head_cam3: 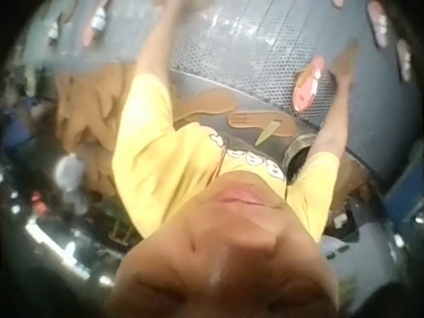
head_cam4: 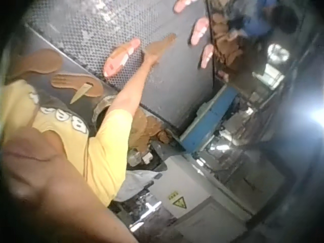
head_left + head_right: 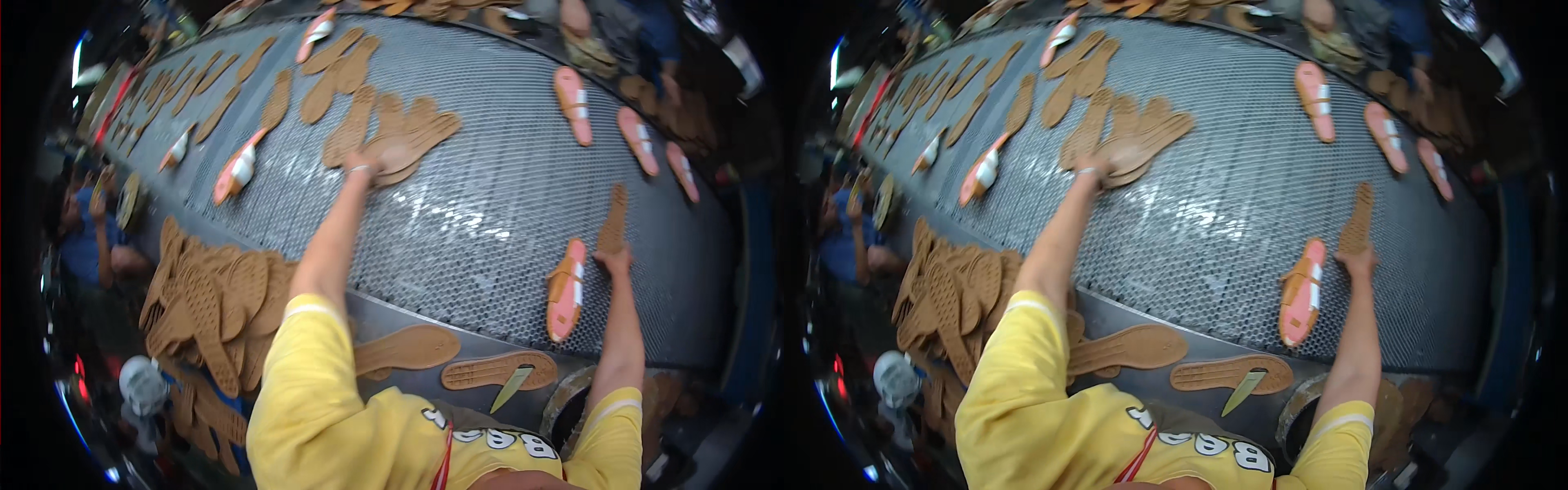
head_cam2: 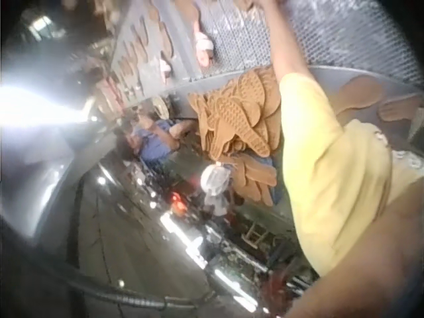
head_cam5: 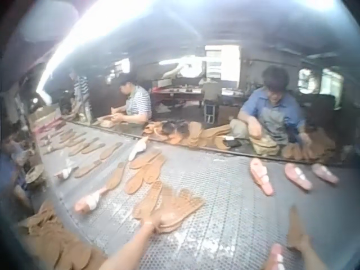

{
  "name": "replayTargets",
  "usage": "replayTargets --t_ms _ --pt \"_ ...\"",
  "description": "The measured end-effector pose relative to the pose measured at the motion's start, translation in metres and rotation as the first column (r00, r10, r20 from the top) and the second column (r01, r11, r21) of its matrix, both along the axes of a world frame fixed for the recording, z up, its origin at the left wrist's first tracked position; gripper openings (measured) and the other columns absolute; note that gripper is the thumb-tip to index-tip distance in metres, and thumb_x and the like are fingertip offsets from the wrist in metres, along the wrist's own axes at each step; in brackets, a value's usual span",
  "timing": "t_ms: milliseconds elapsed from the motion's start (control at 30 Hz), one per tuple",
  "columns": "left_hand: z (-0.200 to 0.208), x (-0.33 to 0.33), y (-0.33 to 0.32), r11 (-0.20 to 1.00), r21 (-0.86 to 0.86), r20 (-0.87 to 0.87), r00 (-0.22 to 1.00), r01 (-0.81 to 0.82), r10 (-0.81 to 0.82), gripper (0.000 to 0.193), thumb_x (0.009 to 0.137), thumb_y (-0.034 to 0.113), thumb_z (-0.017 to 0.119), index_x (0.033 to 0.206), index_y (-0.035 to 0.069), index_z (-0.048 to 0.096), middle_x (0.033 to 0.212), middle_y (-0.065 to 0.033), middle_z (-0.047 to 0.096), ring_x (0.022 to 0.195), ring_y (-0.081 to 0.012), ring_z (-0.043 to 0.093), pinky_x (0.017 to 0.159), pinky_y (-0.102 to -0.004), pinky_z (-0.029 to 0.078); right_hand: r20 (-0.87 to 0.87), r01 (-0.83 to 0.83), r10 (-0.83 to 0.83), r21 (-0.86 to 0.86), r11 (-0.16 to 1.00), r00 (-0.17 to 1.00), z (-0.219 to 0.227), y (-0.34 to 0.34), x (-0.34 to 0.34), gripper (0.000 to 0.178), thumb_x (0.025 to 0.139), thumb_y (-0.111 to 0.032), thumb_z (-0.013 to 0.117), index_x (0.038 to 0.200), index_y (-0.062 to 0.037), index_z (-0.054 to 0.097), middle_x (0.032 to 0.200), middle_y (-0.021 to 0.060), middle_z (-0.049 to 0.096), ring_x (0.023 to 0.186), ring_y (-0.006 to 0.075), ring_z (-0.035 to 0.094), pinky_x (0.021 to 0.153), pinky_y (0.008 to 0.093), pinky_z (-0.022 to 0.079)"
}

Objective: Applying glue to the bottom of shoe soles using a brush and placing them on a conveyor belt.

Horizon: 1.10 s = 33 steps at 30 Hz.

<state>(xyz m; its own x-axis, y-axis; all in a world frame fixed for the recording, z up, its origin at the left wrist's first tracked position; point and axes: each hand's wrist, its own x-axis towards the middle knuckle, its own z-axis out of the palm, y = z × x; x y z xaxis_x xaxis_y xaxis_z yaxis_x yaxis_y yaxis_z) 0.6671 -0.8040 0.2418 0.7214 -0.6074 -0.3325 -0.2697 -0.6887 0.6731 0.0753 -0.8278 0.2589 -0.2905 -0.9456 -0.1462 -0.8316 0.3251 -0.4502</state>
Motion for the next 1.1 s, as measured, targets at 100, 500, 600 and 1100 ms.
replayTargets --t_ms 100,500,600,1100 --pt "0.016 0.002 0.004 0.988 -0.120 0.086 0.992 0.098 -0.088 0.032 0.055 0.004 0.070 0.083 -0.008 0.060 0.086 -0.0192 0.065 0.077 -0.0273 0.063 0.068 -0.0340 0.050 -0.054 0.118 -0.113 0.103 0.988 0.992 -0.008 0.010 -0.015 0.130 0.036 -0.033 0.086 0.131 0.0172 0.013 0.117 0.0275 0.051 0.114 0.0332 0.047 0.100 0.0307 0.034" --pt "-0.013 0.060 0.007 0.995 -0.093 0.379 0.924 -0.028 0.061 0.061 0.051 0.022 0.079 0.099 -0.007 0.054 0.101 -0.0227 0.058 0.092 -0.0346 0.058 0.085 -0.0402 0.046 0.864 0.368 -0.338 0.196 0.909 0.374 0.096 0.095 0.005 0.018 0.080 -0.006 0.056 0.098 -0.0017 0.054 0.079 0.0065 0.059 0.060 0.0139 0.057 0.051 0.0279 0.051" --pt "-0.010 0.056 0.013 0.931 -0.355 0.120 0.984 -0.081 0.131 0.055 0.050 0.010 0.079 0.096 -0.006 0.054 0.096 -0.0185 0.061 0.088 -0.0287 0.060 0.080 -0.0355 0.048 0.902 0.292 -0.178 0.061 0.955 0.393 0.122 0.128 0.036 0.022 0.083 -0.008 0.055 0.103 -0.0010 0.053 0.086 0.0071 0.060 0.066 0.0150 0.059 0.056 0.0286 0.053" --pt "0.352 0.075 0.189 0.429 -0.483 0.081 0.526 0.764 -0.846 0.045 0.075 0.003 0.061 0.119 0.001 0.050 0.108 -0.0113 0.060 0.097 -0.0182 0.057 0.085 -0.0313 0.046 0.962 -0.315 0.101 -0.016 0.949 0.255 0.126 0.292 0.150 0.029 0.085 -0.019 0.058 0.103 0.0037 0.060 0.086 0.0041 0.063 0.078 0.0096 0.059 0.064 0.0241 0.048"
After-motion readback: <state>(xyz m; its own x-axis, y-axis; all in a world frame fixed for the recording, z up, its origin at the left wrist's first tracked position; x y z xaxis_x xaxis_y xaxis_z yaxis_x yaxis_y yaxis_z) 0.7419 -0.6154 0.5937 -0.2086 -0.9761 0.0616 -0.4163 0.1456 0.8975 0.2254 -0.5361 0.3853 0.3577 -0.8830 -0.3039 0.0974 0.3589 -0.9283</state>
